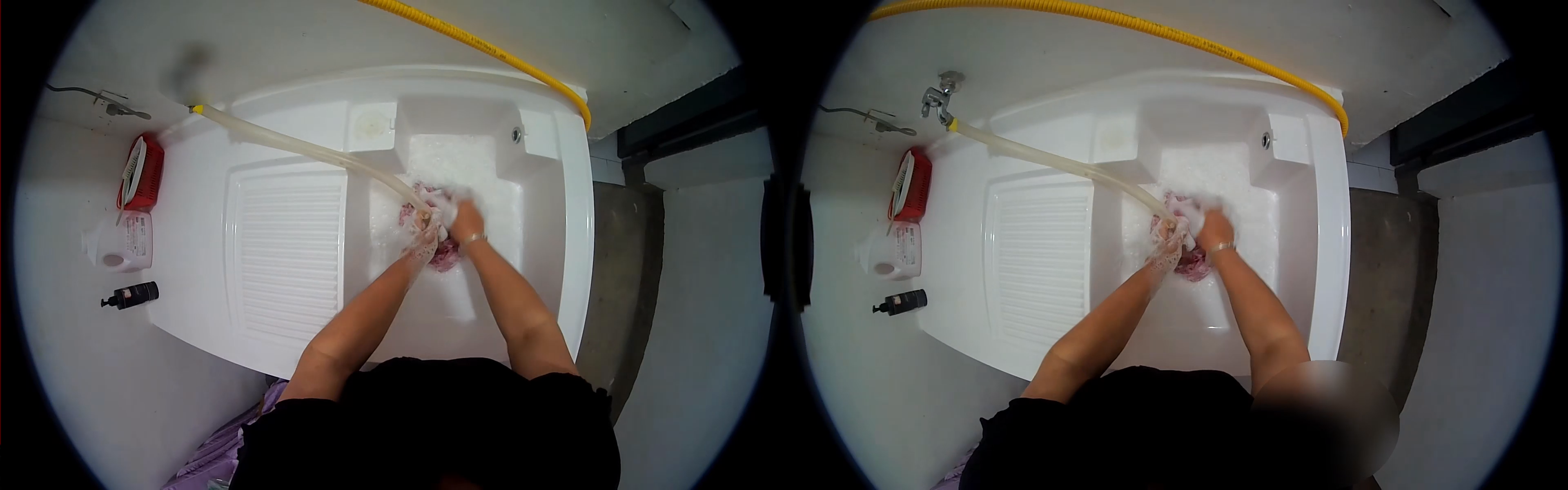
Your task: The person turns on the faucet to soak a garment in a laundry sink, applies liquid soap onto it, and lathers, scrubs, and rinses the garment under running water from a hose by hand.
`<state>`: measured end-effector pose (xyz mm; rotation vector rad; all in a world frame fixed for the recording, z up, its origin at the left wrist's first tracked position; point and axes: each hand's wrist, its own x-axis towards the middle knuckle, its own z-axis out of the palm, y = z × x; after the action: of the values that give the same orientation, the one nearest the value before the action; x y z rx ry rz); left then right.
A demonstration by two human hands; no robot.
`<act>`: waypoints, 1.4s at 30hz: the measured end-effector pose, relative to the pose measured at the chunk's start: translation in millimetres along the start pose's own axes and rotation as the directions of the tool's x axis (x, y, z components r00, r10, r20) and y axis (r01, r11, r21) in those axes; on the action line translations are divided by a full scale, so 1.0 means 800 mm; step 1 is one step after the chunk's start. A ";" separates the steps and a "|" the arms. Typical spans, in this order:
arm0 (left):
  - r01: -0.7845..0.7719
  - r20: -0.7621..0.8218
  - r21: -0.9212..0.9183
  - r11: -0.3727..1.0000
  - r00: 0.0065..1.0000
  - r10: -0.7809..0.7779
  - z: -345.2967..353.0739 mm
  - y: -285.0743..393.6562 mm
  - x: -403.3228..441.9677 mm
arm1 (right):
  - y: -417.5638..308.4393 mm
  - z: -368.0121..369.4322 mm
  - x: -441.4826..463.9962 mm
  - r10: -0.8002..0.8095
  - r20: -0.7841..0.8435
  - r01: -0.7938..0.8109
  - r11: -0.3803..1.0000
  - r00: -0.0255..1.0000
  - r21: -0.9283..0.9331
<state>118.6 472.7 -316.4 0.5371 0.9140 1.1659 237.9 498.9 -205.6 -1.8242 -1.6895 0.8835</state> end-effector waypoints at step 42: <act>0.255 -0.168 0.837 0.484 0.962 -0.217 0.064 0.137 -0.011 | 0.003 -0.025 0.015 0.107 0.392 -0.088 0.994 0.914 -0.065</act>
<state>100.9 505.7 -201.1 1.1496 1.5539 0.3752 254.8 511.7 -195.8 -1.8650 -1.8798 1.3414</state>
